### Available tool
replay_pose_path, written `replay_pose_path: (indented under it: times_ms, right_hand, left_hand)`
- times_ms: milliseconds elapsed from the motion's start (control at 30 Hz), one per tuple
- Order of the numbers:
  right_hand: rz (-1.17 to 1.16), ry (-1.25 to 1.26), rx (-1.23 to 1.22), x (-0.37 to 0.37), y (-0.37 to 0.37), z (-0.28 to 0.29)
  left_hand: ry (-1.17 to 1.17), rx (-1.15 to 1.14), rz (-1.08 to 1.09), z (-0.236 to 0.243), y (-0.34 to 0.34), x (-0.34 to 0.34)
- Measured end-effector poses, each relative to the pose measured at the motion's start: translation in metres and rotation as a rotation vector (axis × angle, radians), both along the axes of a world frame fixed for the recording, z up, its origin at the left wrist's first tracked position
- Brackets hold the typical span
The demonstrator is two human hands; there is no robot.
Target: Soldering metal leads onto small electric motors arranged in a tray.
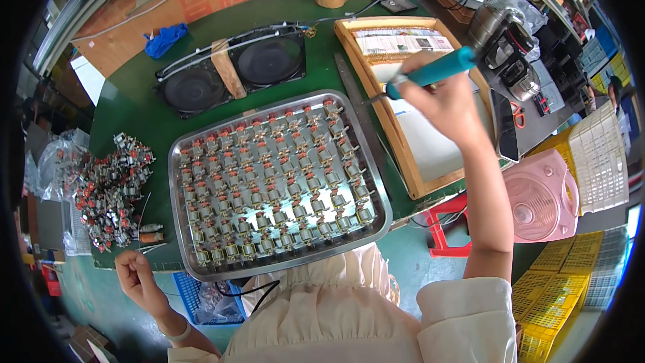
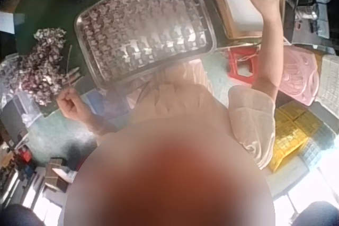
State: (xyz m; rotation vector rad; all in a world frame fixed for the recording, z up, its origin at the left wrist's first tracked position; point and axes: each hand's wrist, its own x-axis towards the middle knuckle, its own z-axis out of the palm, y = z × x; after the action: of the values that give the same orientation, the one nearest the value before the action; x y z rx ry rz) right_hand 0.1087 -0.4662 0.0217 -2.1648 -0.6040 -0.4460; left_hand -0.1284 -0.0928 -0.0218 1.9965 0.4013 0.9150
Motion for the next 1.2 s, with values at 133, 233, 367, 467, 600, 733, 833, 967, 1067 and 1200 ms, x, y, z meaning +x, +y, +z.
replay_pose_path:
  times_ms: [133, 233, 367, 467, 600, 733, 833, 967, 1067, 1200]
  right_hand:
    - [-0.167, -0.183, 0.258, -0.018, -0.008, 0.012]
    - [-0.271, -0.236, 0.668, -0.03, -0.027, 0.006]
    - [0.219, -0.078, 0.945, -0.054, -0.038, -0.014]
    - [0.145, -0.028, 1.108, -0.074, 0.005, -0.028]
    - [0.204, 0.076, 0.953, -0.089, 0.045, -0.045]
    - [0.278, 0.085, 0.868, -0.092, 0.081, -0.056]
    - [0.305, 0.11, 0.873, -0.097, 0.097, -0.06]
    - [0.386, 0.176, 0.844, -0.101, 0.102, -0.068]
    - [0.344, 0.197, 0.856, -0.101, 0.108, -0.072]
    - [0.331, 0.21, 0.853, -0.101, 0.114, -0.07]
  left_hand:
    - [0.095, 0.054, -0.029, 0.003, -0.008, 0.005]
    - [0.19, 0.03, -0.071, 0.004, -0.013, 0.014]
    - [0.237, 0.057, -0.145, 0.004, -0.01, 0.02]
    - [0.272, 0.004, -0.161, 0.003, -0.006, 0.022]
    - [0.335, -0.105, -0.19, 0.002, 0.0, 0.021]
    - [0.376, -0.157, -0.185, -0.002, 0.008, 0.019]
    - [0.412, -0.158, -0.177, -0.006, 0.014, 0.019]
    - [0.433, -0.08, -0.189, -0.008, 0.018, 0.023]
    - [0.438, -0.047, -0.191, -0.009, 0.021, 0.024]
    - [0.411, -0.03, -0.148, -0.007, 0.034, 0.017]
